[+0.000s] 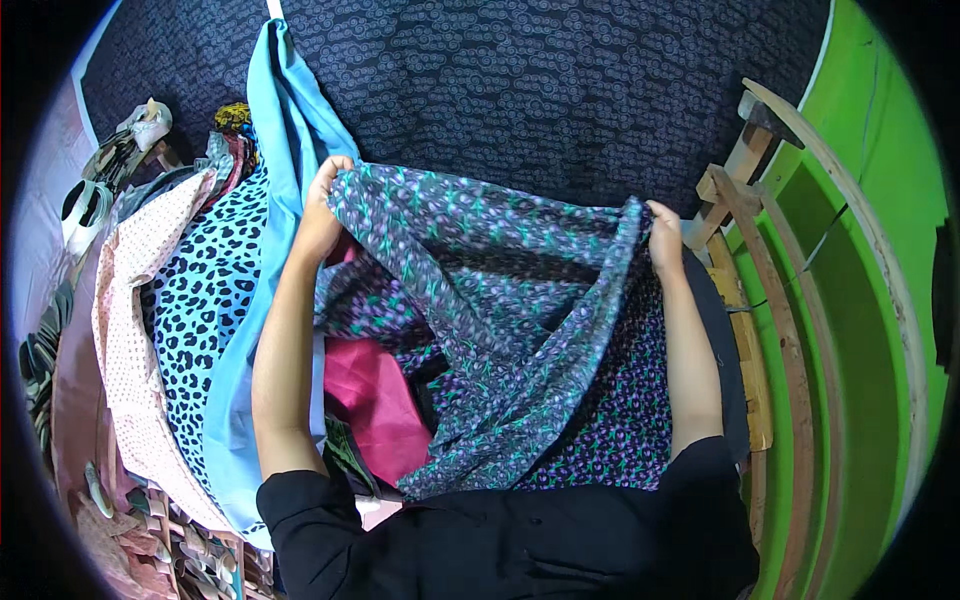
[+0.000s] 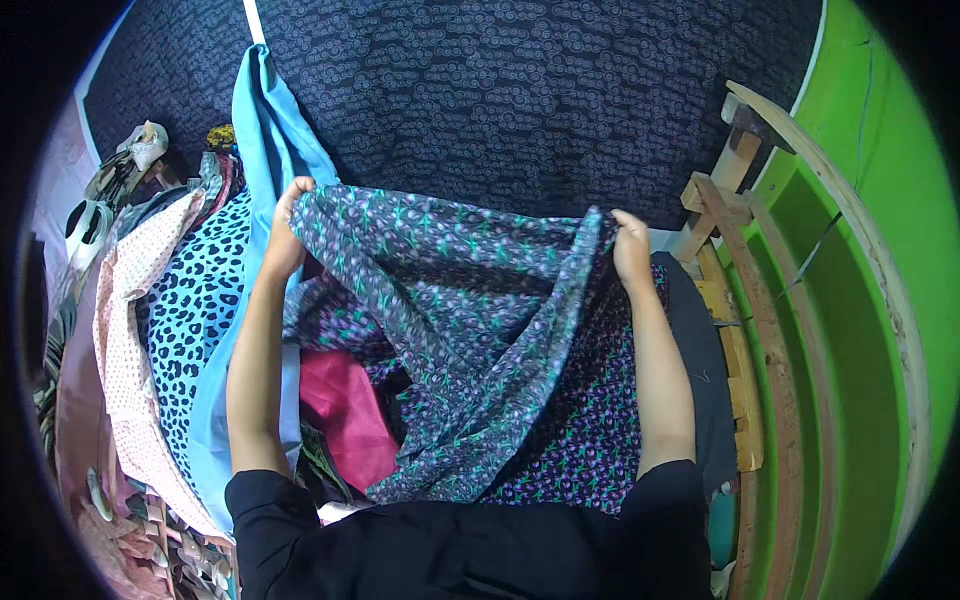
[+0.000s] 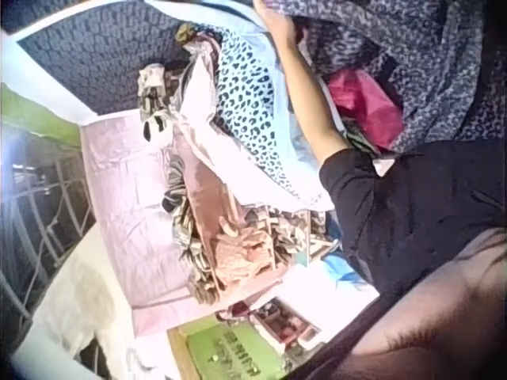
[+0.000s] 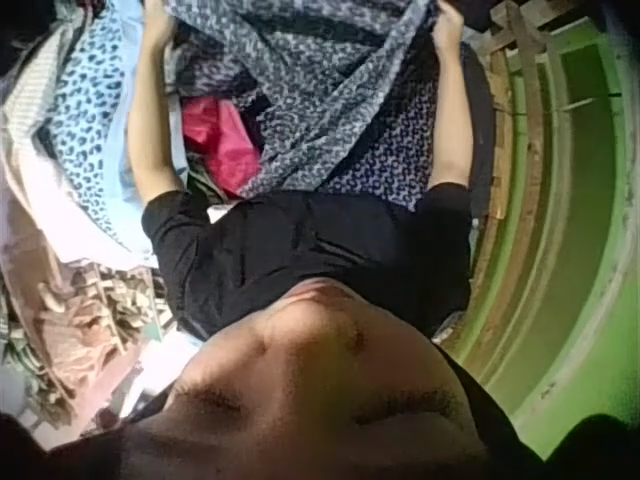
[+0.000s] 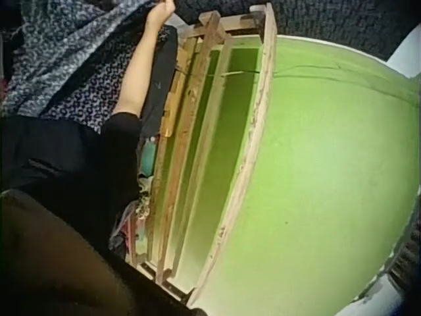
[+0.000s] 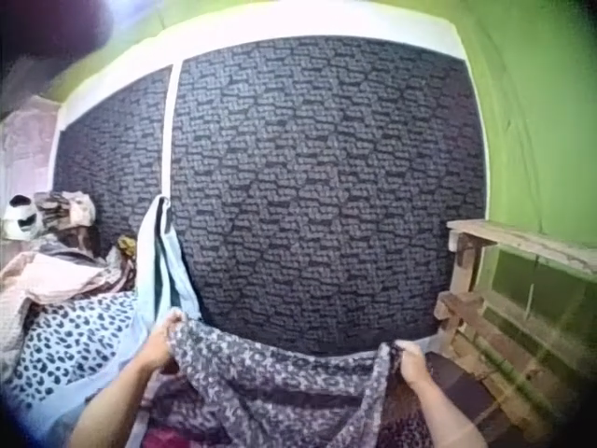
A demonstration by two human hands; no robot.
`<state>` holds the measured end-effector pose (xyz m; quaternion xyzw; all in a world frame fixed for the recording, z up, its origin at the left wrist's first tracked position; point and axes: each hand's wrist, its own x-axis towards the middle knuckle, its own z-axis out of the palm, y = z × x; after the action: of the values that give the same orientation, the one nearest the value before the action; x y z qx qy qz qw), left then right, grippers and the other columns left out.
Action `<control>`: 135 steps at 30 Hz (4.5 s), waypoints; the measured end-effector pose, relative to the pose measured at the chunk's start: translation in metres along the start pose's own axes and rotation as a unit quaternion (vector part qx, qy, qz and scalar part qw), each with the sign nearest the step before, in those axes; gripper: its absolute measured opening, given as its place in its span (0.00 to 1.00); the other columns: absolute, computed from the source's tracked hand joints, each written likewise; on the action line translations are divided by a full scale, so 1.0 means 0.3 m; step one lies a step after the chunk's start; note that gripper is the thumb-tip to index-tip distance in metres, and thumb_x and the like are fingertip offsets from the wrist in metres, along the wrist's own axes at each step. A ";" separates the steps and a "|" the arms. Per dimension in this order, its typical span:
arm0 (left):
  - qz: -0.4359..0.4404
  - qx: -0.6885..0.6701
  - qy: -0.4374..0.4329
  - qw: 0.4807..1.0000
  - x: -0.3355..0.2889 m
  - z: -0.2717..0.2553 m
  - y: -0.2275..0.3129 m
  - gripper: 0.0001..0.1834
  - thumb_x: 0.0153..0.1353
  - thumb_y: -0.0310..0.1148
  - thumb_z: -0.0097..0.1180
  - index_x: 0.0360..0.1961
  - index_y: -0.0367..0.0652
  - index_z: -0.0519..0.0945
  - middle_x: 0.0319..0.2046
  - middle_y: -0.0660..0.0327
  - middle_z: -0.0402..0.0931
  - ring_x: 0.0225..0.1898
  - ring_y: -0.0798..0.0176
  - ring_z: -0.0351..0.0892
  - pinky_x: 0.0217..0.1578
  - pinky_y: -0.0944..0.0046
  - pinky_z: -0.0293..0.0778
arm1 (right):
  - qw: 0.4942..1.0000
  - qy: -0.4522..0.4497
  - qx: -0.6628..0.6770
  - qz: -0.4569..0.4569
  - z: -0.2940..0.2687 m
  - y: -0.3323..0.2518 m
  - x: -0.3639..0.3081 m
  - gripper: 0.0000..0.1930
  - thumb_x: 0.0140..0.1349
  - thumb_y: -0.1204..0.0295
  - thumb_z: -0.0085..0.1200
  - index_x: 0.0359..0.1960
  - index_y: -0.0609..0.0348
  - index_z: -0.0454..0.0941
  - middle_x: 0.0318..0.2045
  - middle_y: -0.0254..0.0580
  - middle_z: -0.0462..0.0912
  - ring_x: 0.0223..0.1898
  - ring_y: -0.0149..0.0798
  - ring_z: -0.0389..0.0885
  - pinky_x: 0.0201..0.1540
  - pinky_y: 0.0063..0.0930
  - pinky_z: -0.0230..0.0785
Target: Fold various pieces of fabric and clothing items and stack them.
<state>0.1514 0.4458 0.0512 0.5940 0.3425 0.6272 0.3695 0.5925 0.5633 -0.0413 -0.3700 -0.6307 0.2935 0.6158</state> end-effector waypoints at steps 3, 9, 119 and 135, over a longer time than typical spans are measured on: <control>-0.001 0.279 -0.061 0.958 0.040 0.002 0.093 0.10 0.52 0.20 0.51 0.38 0.40 0.72 0.18 0.73 0.61 0.20 0.79 0.59 0.20 0.75 0.58 | 0.989 0.092 0.109 0.026 -0.145 0.004 0.025 0.17 0.52 0.81 0.33 0.38 0.72 0.75 0.32 0.39 0.79 0.34 0.29 0.75 0.41 0.20 0.65; 0.050 0.287 0.222 0.931 0.039 -0.207 0.116 0.05 0.57 0.30 0.50 0.33 0.43 0.74 0.16 0.70 0.65 0.16 0.79 0.59 0.15 0.76 0.54 | 0.970 -0.122 0.210 -0.007 -0.160 -0.188 0.014 0.12 0.53 0.77 0.35 0.30 0.67 0.75 0.29 0.33 0.76 0.31 0.26 0.71 0.38 0.18 0.62; -0.185 0.113 0.014 0.976 -0.468 0.116 0.604 0.12 0.54 0.31 0.57 0.39 0.38 0.75 0.34 0.64 0.76 0.34 0.71 0.73 0.38 0.70 0.67 | 0.885 -0.262 0.317 0.220 -0.368 -0.887 -0.410 0.14 0.50 0.76 0.39 0.38 0.64 0.72 0.33 0.37 0.78 0.35 0.31 0.76 0.42 0.29 0.71; -0.130 -0.060 0.031 0.989 -0.487 0.097 0.502 0.13 0.57 0.30 0.52 0.42 0.36 0.73 0.38 0.61 0.76 0.35 0.66 0.76 0.39 0.65 0.71 | 0.910 -0.123 0.371 0.141 -0.217 -0.791 -0.452 0.12 0.54 0.83 0.43 0.41 0.62 0.71 0.38 0.37 0.76 0.39 0.34 0.72 0.44 0.27 0.63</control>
<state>0.1751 0.2441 0.1119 0.5015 0.3901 0.6114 0.4717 0.6279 0.3140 0.0833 -0.1607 -0.4882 0.6330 0.5789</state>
